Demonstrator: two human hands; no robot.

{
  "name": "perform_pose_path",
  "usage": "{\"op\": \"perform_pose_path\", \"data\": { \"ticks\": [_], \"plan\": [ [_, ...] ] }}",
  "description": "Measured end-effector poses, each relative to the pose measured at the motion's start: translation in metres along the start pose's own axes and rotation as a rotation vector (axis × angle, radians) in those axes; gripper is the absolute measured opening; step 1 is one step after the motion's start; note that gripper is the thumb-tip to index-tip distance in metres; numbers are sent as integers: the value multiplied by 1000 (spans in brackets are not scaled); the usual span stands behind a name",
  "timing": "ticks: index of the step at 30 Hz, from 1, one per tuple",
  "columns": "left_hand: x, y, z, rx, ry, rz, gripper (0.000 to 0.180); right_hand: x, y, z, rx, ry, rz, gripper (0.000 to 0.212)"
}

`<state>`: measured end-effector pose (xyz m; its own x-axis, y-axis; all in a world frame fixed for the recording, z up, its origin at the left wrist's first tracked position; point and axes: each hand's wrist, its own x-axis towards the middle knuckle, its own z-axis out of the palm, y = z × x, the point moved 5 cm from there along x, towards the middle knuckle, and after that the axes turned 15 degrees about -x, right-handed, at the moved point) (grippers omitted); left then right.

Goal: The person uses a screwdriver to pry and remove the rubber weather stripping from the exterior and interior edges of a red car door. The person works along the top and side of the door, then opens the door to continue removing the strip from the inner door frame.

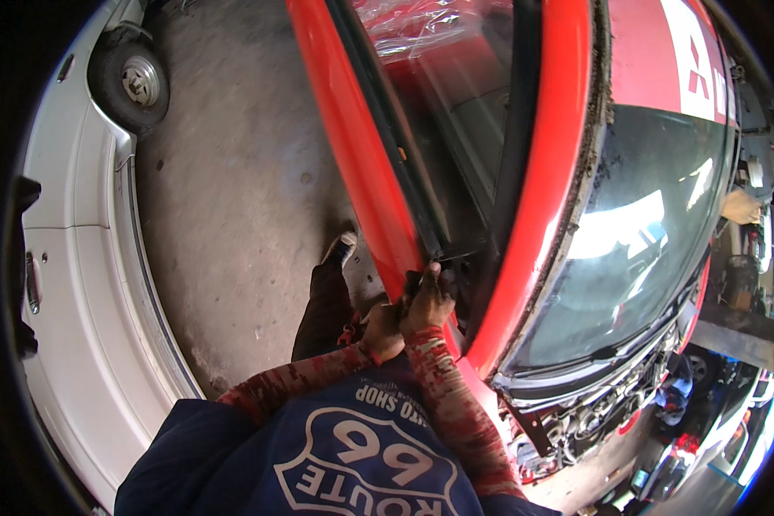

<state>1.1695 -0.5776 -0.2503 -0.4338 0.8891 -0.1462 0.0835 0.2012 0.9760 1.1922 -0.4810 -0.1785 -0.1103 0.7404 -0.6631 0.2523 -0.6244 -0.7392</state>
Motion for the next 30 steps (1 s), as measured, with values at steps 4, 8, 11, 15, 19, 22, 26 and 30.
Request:
{"op": "perform_pose_path", "data": {
  "ticks": [4,8,11,15,19,22,26,30],
  "plan": [
    [-2,6,-7,-55,-3,64,19,-1,-3,-6,-311,-55,-14,44],
    [0,16,-25,-206,21,-166,20,-8,-8,-4,52,-145,59,34],
    [2,39,-42,-142,107,-64,27,-20,-27,-13,-129,39,-138,27],
    [6,44,-51,-81,45,-140,30,-32,-56,-23,-406,154,-374,19],
    [7,42,-50,-132,35,-200,32,-28,-54,-17,-214,84,-223,15],
    [7,42,-53,-146,38,-193,35,-23,-57,-9,-294,97,-253,14],
    [10,48,-65,-165,27,-128,34,-17,-60,-4,-289,239,-279,18],
    [13,49,-70,-171,-83,-145,32,-17,-58,3,-239,267,-369,16]
  ]
}}
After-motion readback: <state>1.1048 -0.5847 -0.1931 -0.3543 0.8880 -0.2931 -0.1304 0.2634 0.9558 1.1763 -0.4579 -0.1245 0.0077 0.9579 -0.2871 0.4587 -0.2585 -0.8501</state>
